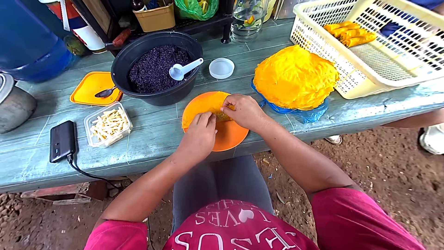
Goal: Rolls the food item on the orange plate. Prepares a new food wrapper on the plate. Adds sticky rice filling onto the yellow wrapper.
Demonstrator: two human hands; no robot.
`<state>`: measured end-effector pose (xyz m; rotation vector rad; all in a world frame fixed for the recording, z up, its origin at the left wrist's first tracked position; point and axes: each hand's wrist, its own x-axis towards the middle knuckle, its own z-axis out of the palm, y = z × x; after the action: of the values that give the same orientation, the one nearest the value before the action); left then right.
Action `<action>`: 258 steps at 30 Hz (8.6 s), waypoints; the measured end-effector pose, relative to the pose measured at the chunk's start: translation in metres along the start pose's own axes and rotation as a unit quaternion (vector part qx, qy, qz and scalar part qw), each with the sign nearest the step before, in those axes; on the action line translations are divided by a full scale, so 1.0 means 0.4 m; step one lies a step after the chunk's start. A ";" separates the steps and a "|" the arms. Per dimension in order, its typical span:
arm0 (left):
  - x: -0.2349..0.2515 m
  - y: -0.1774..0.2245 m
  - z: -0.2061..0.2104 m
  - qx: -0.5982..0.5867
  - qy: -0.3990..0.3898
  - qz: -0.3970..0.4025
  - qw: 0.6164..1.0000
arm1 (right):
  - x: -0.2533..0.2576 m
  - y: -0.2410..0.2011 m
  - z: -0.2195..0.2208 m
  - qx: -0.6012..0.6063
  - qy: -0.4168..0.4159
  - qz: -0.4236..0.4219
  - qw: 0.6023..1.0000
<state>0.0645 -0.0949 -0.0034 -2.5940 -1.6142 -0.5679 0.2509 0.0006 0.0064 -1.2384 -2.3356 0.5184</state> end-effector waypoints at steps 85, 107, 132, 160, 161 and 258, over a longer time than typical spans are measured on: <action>0.112 -0.153 -0.114 -0.181 -0.141 -0.115 0.967 | 0.081 -0.003 -0.006 0.022 -0.084 -0.230 0.969; 0.104 -0.143 -0.061 -0.208 0.035 -0.126 0.969 | 0.093 0.004 0.017 -0.010 -0.117 -0.258 0.959; 0.107 -0.169 -0.004 -0.230 0.015 -0.008 0.973 | -0.036 0.046 -0.044 -0.079 -0.025 -0.014 0.996; 0.117 -0.179 -0.003 -0.247 -0.023 0.007 0.969 | -0.004 -0.038 -0.037 0.062 0.031 0.201 0.977; 0.117 -0.178 -0.002 -0.245 -0.023 0.006 0.969 | -0.004 -0.045 -0.041 0.067 0.023 0.220 0.973; 0.107 -0.198 -0.049 -0.252 -0.077 -0.020 0.964 | 0.025 0.051 -0.020 0.125 -0.077 -0.111 0.983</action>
<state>0.0064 -0.0261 0.0160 -3.0327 -1.7618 -0.9062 0.2638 0.0207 0.0046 -0.8385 -2.4056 0.8239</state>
